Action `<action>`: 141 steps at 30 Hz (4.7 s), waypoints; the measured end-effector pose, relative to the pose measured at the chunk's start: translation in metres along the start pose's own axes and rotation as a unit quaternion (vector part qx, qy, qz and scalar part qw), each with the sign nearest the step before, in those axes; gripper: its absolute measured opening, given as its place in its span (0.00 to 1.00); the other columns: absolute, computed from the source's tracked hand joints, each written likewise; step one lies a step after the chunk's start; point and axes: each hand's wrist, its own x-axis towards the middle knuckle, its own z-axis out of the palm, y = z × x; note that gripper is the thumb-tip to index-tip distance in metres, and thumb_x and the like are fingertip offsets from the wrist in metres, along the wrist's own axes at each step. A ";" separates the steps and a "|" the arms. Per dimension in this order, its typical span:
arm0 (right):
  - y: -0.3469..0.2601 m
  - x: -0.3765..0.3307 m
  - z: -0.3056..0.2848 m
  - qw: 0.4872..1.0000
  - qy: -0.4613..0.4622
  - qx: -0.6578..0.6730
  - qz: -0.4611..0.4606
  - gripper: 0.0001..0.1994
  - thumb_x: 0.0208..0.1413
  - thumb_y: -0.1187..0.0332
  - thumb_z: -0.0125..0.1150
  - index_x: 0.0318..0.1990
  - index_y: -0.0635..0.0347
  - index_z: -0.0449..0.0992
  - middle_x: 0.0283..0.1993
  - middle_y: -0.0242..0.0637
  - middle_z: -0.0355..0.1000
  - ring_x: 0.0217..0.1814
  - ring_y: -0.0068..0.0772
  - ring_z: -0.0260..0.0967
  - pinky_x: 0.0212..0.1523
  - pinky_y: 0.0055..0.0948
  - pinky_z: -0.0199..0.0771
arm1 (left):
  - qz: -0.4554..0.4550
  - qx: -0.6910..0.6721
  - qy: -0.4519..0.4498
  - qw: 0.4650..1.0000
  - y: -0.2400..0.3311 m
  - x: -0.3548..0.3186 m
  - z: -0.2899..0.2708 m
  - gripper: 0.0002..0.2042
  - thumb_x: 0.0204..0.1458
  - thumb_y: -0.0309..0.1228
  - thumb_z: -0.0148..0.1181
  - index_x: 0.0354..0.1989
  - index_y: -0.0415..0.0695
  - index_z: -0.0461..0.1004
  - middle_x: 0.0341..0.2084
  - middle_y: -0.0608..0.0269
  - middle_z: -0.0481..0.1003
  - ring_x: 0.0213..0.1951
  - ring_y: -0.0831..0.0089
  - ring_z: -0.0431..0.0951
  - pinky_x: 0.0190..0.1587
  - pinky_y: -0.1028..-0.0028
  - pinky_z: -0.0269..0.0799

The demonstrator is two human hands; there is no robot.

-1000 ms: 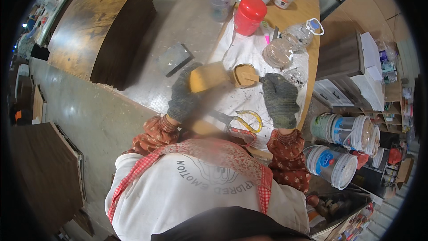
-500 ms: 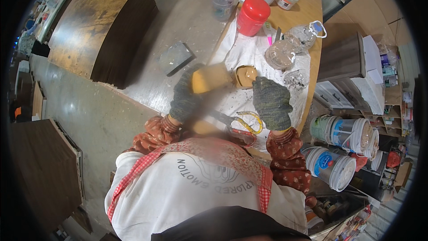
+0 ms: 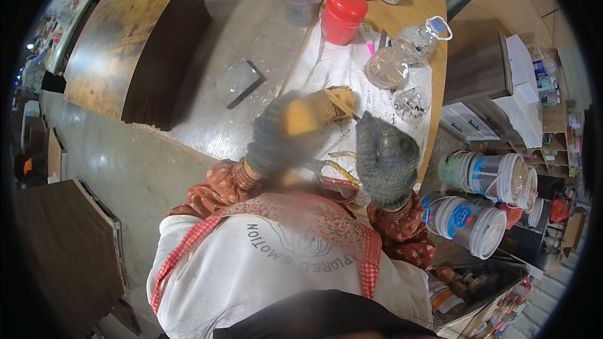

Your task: The person applies a brown finish to a small wooden block using a sponge. They dip the sponge into a container of finish and rub it onto the block's surface repeatedly. The person also puts on work gloves during the process.

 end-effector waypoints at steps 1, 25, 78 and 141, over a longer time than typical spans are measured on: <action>-0.008 -0.003 -0.001 0.998 -0.037 -0.056 -0.019 0.14 0.54 0.73 0.54 0.49 0.64 0.73 0.48 0.42 0.71 0.47 0.40 0.72 0.44 0.35 0.72 | 0.015 -0.007 -0.011 1.000 0.003 0.000 0.001 0.32 0.38 0.35 0.72 0.54 0.42 0.66 0.45 0.53 0.74 0.46 0.62 0.75 0.49 0.67 0.71; -0.007 -0.001 -0.011 0.992 0.021 0.056 0.110 0.13 0.55 0.67 0.57 0.45 0.65 0.74 0.32 0.39 0.73 0.31 0.29 0.71 0.29 0.27 0.71 | -0.066 -0.208 -0.064 0.974 0.013 -0.001 -0.002 0.33 0.40 0.32 0.72 0.56 0.38 0.63 0.50 0.57 0.70 0.51 0.69 0.71 0.54 0.68 0.69; -0.048 -0.001 0.039 0.987 -0.008 -0.057 -0.150 0.17 0.49 0.63 0.58 0.45 0.64 0.72 0.41 0.43 0.68 0.39 0.43 0.68 0.37 0.41 0.69 | -0.076 -0.199 0.110 0.971 -0.037 0.007 -0.015 0.26 0.43 0.24 0.66 0.54 0.40 0.67 0.45 0.59 0.74 0.46 0.71 0.74 0.48 0.72 0.70; -0.048 0.031 -0.001 0.956 -0.047 0.046 -0.287 0.17 0.44 0.68 0.57 0.41 0.71 0.73 0.29 0.43 0.66 0.28 0.37 0.65 0.27 0.33 0.69 | -0.080 -0.225 0.011 0.971 -0.022 0.010 -0.044 0.31 0.36 0.29 0.72 0.52 0.37 0.69 0.43 0.61 0.74 0.44 0.74 0.74 0.49 0.72 0.70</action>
